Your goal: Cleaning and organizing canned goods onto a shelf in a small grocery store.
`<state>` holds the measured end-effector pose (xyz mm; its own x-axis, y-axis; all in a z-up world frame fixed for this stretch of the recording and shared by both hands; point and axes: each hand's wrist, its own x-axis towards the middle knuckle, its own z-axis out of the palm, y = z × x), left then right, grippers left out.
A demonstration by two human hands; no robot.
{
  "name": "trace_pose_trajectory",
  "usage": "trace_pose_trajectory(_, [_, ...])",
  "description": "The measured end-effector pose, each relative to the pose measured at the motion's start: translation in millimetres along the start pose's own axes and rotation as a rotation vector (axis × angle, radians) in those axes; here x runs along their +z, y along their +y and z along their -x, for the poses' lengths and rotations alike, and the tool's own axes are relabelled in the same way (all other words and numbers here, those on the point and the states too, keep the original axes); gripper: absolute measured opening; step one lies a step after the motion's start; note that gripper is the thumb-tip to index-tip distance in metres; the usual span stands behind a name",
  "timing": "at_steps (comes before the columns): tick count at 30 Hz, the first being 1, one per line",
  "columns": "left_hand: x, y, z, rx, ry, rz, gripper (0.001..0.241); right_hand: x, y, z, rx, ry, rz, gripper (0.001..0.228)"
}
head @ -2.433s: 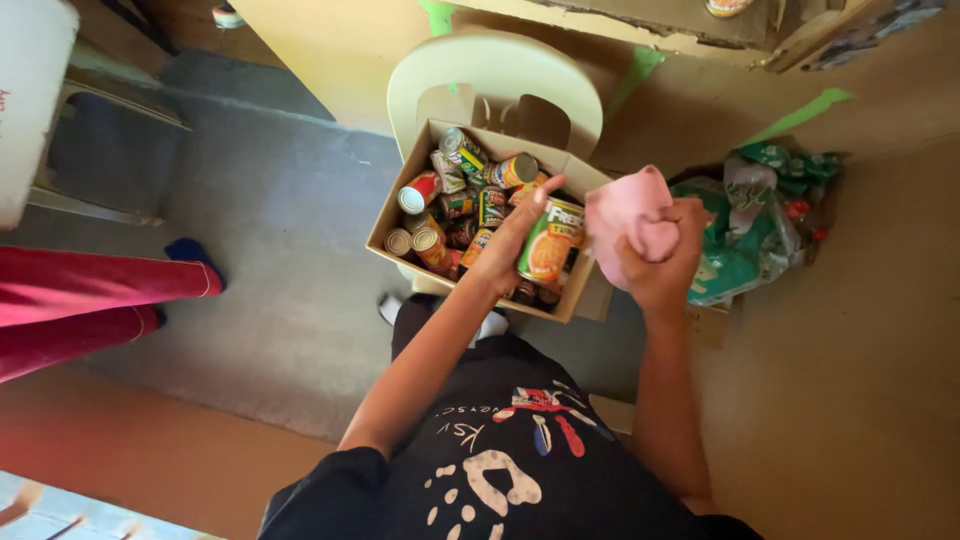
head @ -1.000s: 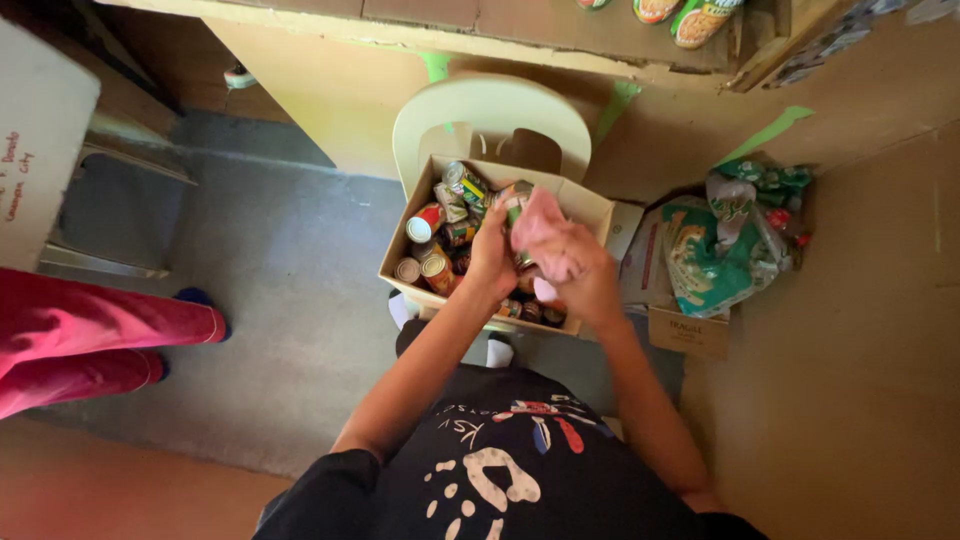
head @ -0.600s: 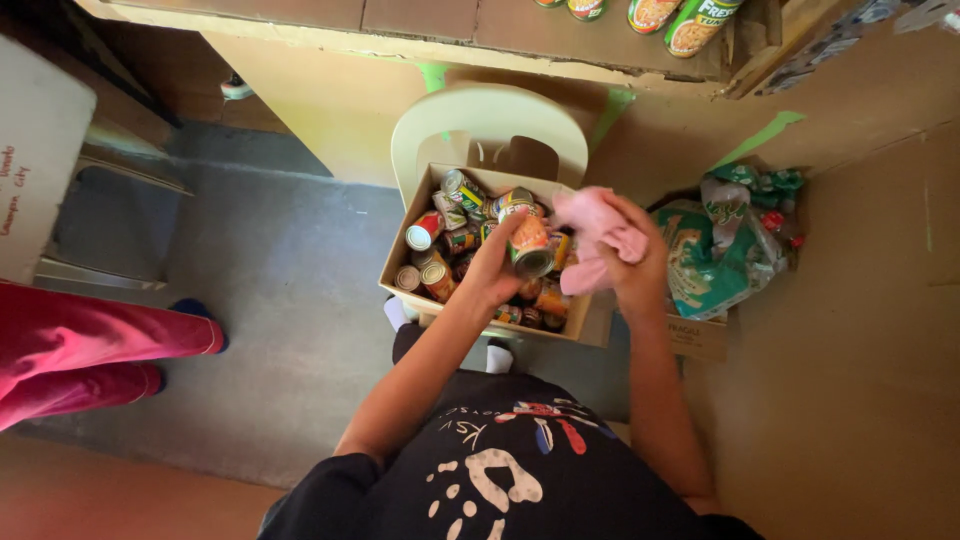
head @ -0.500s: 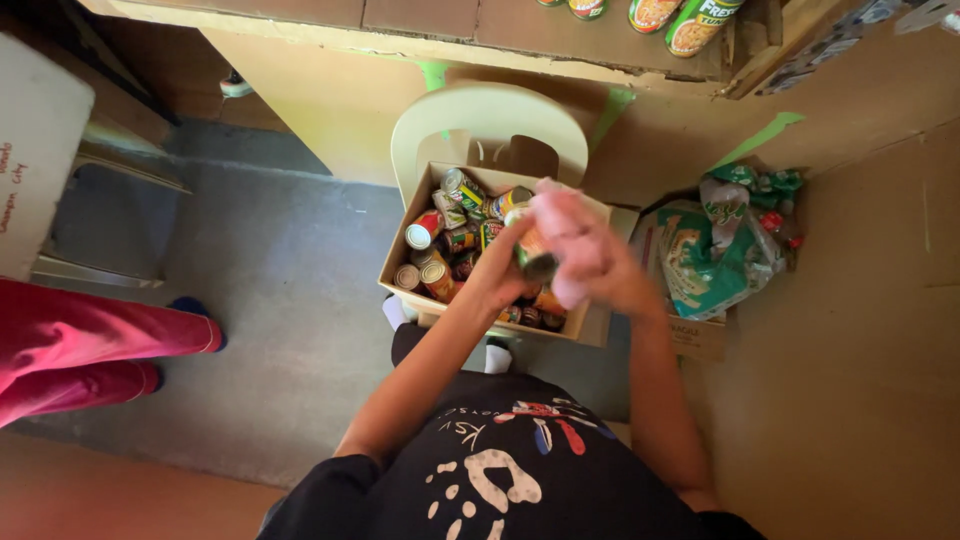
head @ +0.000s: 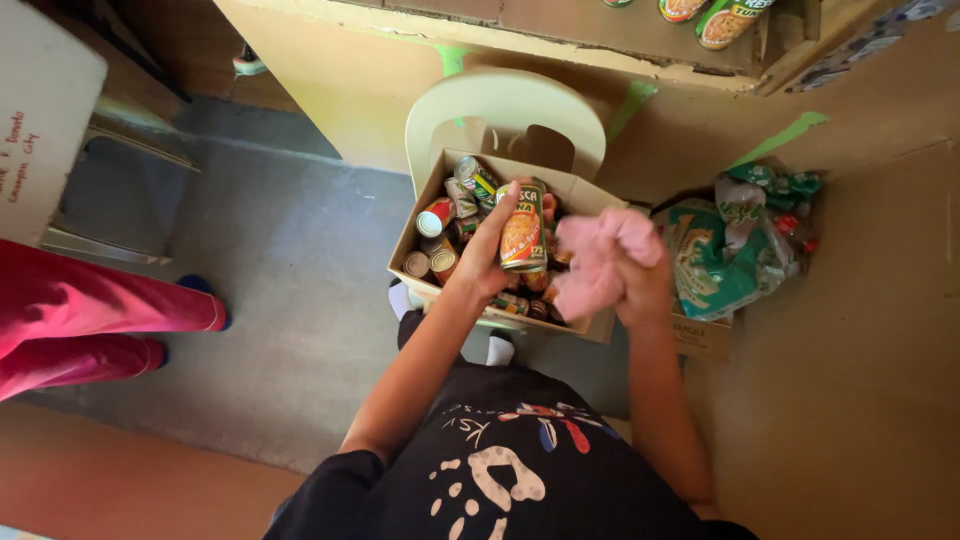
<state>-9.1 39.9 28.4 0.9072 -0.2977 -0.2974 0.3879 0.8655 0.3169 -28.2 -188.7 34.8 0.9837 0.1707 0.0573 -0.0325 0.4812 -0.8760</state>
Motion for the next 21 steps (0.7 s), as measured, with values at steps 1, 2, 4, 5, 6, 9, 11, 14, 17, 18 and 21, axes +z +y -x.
trace_pose_trajectory(1, [3, -4, -1, 0.001, -0.001, 0.004, 0.038, 9, -8, -4, 0.001, -0.001, 0.004, 0.03])
trace_pose_trajectory(2, [6, -8, -2, 0.07, -0.013, -0.005, 0.039, 19, -16, -7, 0.039, 0.082, -0.074, 0.04])
trace_pose_trajectory(4, [14, -19, -2, 0.139, -0.022, -0.013, 0.039, 22, -9, -6, 0.08, 0.165, -0.153, 0.05])
trace_pose_trajectory(5, [21, -24, -4, 0.293, 0.03, -0.09, 0.04, 16, 5, -6, 0.231, 0.192, -0.276, 0.054])
trace_pose_trajectory(6, [29, -29, -6, 0.448, 0.081, -0.166, 0.045, 10, 19, -5, 0.382, 0.218, -0.399, 0.058])
trace_pose_trajectory(9, [31, -32, -9, 0.826, 0.137, -0.666, 0.071, 31, 33, 2, 0.425, 0.029, -0.48, 0.061])
trace_pose_trajectory(11, [24, -36, -14, 0.941, 0.103, -0.874, 0.077, 19, 53, -6, 0.422, 0.02, -0.423, 0.058])
trace_pose_trajectory(14, [12, -35, -24, 1.074, 0.027, -1.143, 0.085, 19, 61, -17, 0.415, -0.006, -0.364, 0.054])
trace_pose_trajectory(17, [15, -32, -25, 1.046, 0.038, -1.168, 0.089, -6, 83, -16, 0.383, -0.047, -0.371, 0.046])
trace_pose_trajectory(18, [18, -30, -25, 1.004, 0.085, -1.137, 0.091, -21, 94, -15, 0.351, -0.081, -0.38, 0.039])
trace_pose_trajectory(21, [15, -17, -27, 0.712, 0.198, -0.904, 0.089, -32, 74, -10, 0.242, 0.12, -0.051, 0.041])
